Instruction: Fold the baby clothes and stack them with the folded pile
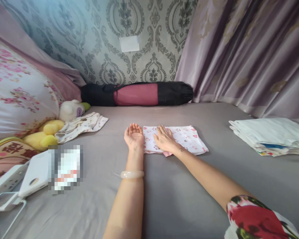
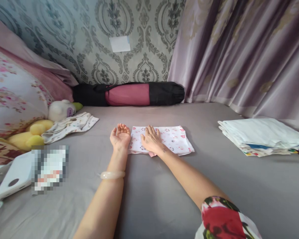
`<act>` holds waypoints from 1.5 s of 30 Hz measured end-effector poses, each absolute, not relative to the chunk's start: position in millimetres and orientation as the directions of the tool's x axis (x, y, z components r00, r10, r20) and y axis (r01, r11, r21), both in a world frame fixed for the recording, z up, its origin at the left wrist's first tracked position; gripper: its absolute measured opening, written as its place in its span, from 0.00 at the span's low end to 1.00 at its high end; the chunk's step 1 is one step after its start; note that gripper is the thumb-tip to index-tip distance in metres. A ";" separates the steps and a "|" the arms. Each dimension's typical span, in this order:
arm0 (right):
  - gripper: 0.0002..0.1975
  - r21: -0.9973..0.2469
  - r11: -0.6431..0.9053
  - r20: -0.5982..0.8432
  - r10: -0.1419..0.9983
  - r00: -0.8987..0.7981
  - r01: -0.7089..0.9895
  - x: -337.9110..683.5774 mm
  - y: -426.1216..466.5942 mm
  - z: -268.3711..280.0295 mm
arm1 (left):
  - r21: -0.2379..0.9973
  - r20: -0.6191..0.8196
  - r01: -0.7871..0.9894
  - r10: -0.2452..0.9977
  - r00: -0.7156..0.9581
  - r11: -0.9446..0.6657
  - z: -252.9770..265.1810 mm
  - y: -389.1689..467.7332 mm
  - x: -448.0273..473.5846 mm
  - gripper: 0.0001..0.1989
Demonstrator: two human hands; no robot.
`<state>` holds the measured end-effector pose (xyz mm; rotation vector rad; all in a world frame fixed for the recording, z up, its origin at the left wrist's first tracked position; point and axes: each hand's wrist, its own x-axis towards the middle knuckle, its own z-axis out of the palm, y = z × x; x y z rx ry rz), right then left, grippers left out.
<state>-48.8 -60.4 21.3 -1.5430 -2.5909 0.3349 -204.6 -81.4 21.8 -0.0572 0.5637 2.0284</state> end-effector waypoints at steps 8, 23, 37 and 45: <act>0.32 -0.238 0.455 -0.003 0.883 -0.469 0.858 -55.4 -60.6 11.1 | 0.183 -0.353 -0.887 0.814 -0.462 -0.424 27.5 -82.6 -204.0 0.12; 0.31 -0.257 0.530 0.025 0.840 -0.543 0.808 -88.3 -67.3 19.3 | 0.419 -0.165 -0.784 0.810 -0.562 -0.458 13.9 -80.4 -216.9 0.10; 0.28 -0.235 0.605 0.121 0.795 -0.594 0.761 -107.4 -93.4 18.8 | 0.382 -0.097 -0.775 0.813 -0.575 -0.503 15.2 -82.6 -222.0 0.11; 0.29 -0.282 0.585 0.042 0.799 -0.599 0.761 -103.7 -78.1 21.9 | 0.333 -0.126 -0.812 0.831 -0.542 -0.479 20.7 -82.3 -217.0 0.13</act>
